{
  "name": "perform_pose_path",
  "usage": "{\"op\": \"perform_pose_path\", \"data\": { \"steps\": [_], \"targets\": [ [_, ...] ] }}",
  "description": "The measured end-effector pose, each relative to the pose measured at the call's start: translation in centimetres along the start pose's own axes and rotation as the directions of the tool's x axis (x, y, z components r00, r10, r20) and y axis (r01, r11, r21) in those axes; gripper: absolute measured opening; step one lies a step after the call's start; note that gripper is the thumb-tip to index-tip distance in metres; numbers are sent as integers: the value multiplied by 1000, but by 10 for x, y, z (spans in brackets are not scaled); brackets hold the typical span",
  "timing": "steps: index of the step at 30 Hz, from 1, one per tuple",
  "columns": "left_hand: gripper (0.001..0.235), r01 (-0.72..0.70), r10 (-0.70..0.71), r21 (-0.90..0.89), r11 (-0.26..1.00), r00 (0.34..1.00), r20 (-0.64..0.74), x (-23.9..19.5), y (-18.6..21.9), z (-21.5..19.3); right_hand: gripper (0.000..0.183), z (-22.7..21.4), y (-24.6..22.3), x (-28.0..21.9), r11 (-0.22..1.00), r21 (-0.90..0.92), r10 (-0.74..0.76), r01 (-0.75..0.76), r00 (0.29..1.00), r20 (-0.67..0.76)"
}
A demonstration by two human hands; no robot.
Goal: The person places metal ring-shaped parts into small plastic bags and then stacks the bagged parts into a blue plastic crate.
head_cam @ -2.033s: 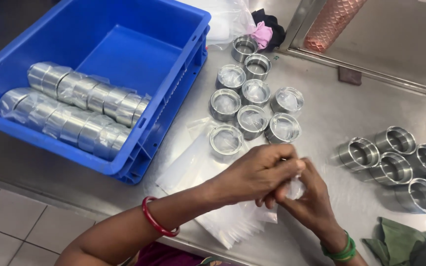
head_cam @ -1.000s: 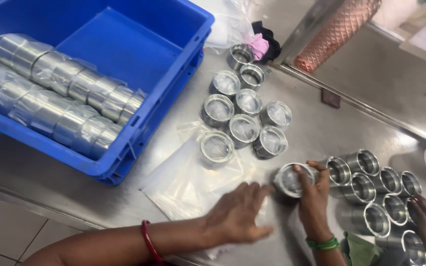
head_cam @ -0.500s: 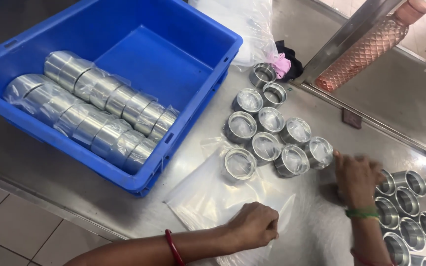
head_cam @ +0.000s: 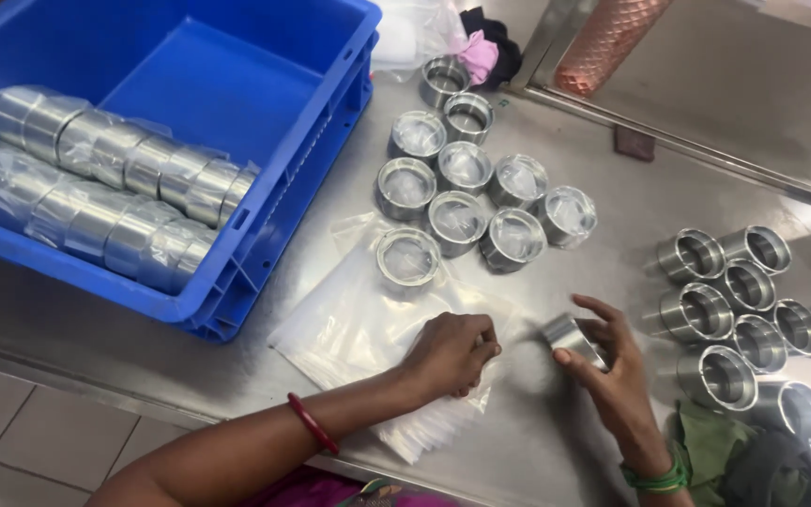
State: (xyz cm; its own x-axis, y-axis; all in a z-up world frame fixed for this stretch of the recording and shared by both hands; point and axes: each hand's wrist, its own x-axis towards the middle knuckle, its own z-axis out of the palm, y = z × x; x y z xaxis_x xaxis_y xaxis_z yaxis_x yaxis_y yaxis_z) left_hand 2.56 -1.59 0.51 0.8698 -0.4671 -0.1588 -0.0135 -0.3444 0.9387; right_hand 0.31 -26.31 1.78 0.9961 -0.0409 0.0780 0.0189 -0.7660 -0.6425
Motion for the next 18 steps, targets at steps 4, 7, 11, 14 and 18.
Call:
{"op": "perform_pose_path", "data": {
  "steps": [4,7,11,14,18],
  "targets": [
    [17,56,-33,-184,981,991,130,0,-14,-10,92,15,-34,8,849,500,14,-173,952,306],
    [20,49,-46,-163,985,999,22,0,-13,-20,82,31,-31,21,906,326,98,-272,881,463],
    [18,-423,482,282,861,857,-186,-7,6,-28,63,37,-26,21,949,129,222,-288,899,377],
    [17,-490,590,389,780,783,-198,-3,39,-39,62,25,-57,21,969,160,123,-188,929,350],
    [18,-492,494,84,867,822,-283,-15,75,-37,64,14,-84,9,888,-60,-452,457,889,80]
  ]
}}
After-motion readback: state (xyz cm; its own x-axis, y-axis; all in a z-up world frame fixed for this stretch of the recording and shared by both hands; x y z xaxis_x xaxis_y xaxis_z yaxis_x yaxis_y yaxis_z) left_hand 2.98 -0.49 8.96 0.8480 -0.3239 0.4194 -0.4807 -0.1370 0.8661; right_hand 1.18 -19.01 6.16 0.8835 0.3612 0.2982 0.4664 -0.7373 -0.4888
